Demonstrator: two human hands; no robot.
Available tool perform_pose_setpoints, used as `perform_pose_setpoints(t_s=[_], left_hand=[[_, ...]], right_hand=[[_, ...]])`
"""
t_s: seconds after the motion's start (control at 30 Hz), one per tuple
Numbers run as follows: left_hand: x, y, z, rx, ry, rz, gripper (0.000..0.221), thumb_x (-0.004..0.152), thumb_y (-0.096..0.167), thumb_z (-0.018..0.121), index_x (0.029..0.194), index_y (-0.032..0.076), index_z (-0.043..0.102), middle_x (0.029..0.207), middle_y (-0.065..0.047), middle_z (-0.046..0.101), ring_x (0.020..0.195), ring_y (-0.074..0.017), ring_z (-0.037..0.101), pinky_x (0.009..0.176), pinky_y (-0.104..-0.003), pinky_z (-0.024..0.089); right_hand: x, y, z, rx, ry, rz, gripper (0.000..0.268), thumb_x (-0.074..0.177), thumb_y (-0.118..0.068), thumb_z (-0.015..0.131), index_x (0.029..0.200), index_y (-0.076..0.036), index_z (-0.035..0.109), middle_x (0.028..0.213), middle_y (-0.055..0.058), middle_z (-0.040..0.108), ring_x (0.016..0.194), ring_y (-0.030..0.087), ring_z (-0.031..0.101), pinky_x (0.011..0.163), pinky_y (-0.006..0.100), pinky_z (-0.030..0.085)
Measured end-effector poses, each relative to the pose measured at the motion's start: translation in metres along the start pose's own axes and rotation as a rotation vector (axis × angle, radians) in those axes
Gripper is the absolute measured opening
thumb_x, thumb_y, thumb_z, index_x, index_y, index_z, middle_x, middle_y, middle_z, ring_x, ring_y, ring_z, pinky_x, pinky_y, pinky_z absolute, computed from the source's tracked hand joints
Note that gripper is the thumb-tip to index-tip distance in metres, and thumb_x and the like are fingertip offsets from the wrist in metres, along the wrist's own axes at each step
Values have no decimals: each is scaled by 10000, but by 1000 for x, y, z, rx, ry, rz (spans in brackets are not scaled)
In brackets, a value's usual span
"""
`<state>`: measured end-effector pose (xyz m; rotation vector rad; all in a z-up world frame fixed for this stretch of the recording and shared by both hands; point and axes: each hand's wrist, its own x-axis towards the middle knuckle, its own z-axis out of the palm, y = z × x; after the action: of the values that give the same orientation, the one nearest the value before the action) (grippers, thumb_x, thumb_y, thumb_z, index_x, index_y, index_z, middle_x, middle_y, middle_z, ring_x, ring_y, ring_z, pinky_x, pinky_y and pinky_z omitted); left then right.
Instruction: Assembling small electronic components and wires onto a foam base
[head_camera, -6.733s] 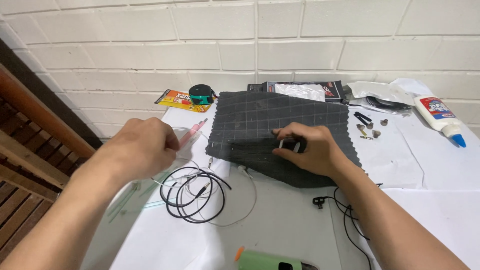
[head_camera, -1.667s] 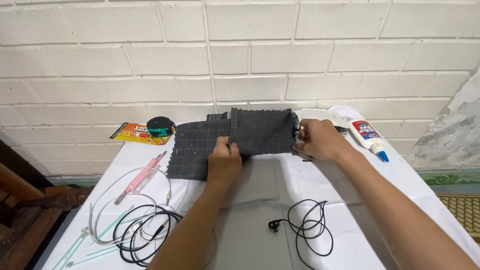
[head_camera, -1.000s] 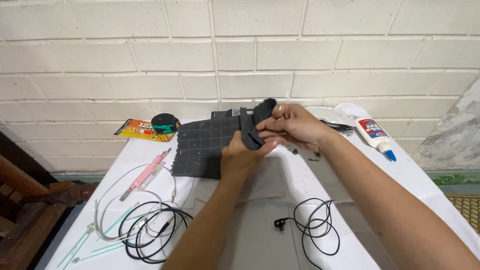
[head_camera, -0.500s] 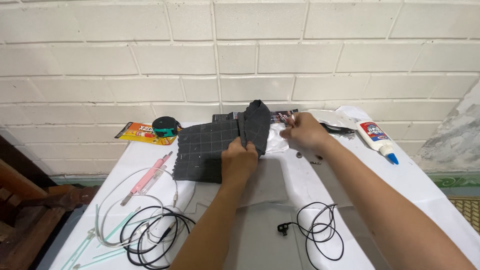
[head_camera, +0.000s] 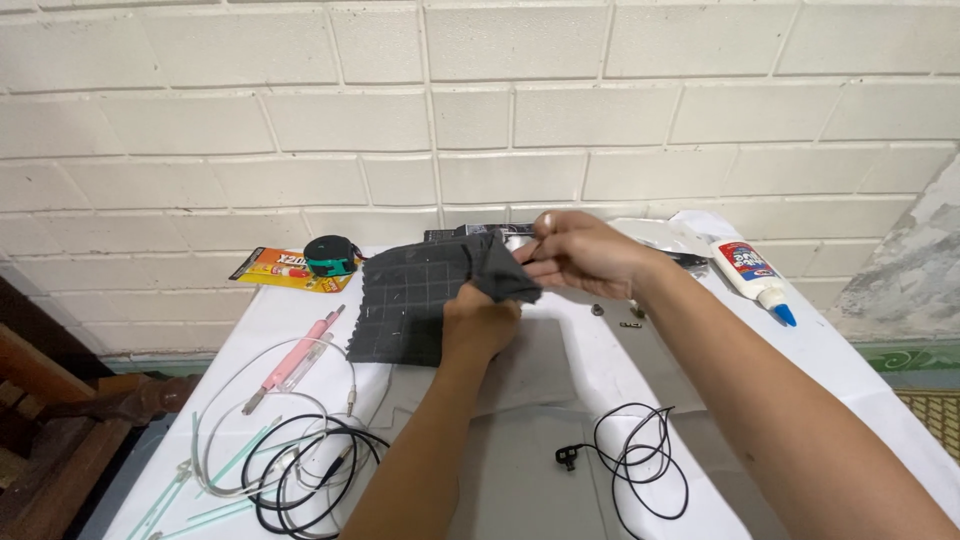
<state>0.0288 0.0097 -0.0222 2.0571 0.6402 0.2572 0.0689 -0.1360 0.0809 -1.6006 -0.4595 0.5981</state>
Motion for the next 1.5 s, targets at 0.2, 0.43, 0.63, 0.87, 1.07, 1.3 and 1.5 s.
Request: perform_pose_setpoints(t_s=[0.2, 0.43, 0.63, 0.87, 1.07, 1.3, 1.5], left_hand=[[73, -79, 56, 457, 785, 856, 200, 771, 188, 628, 657, 40, 700, 640, -92, 523, 604, -309, 646, 468, -395, 561], [21, -33, 3, -1, 138, 163, 401, 832, 341, 603, 993, -8, 717, 963, -245, 730, 1000, -415, 717, 865, -460, 598], [56, -51, 44, -61, 229, 110, 504, 684, 512, 745, 876, 50, 689, 921, -209, 736, 929, -377, 737, 709, -413, 625], [40, -37, 29, -23, 254, 194, 361, 660, 390, 732, 851, 88, 778, 806, -169, 748, 824, -353, 756, 651, -422, 614], [7, -15, 11, 100, 101, 147, 385, 658, 347, 720, 952, 106, 777, 906, -173, 769, 916, -355, 764, 735, -455, 625], [-52, 14, -21, 267, -22, 279, 638, 705, 443, 770, 1245, 138, 621, 1057, -149, 737, 1045, -340, 734, 894, -483, 602], [-84, 42, -57, 262, -266, 246, 905, 701, 547, 859, 1430, 174, 472, 1392, -174, 620, 1338, -362, 578, 1127, -494, 451]], right_hand=[[10, 27, -21, -788, 83, -236, 119, 967, -158, 658, 918, -72, 592, 944, 193, 749, 954, 368, 766, 827, 516, 621], [-22, 32, -42, -1131, -141, -258, 171, 1002, -105, 484, 1006, -31, 638, 798, 230, 737, 812, 390, 746, 825, 506, 597], [-46, 27, -74, -1276, 137, -264, 113, 841, -121, 699, 847, -132, 586, 648, 83, 689, 733, 331, 726, 755, 433, 562], [-30, 76, -67, -1322, 146, -325, 31, 863, -94, 656, 872, -113, 633, 783, 123, 727, 820, 349, 735, 749, 434, 576], [-57, 77, -119, -1293, 554, -432, 170, 809, -138, 789, 886, -144, 637, 797, 65, 726, 859, 292, 751, 799, 400, 570], [-84, 85, -109, -1193, 628, -358, 224, 843, -156, 770, 853, -97, 554, 780, 153, 728, 831, 368, 742, 772, 456, 558], [-88, 72, -90, -1317, 477, -186, 20, 889, -63, 661, 904, -75, 665, 854, 149, 774, 891, 346, 766, 806, 424, 592]])
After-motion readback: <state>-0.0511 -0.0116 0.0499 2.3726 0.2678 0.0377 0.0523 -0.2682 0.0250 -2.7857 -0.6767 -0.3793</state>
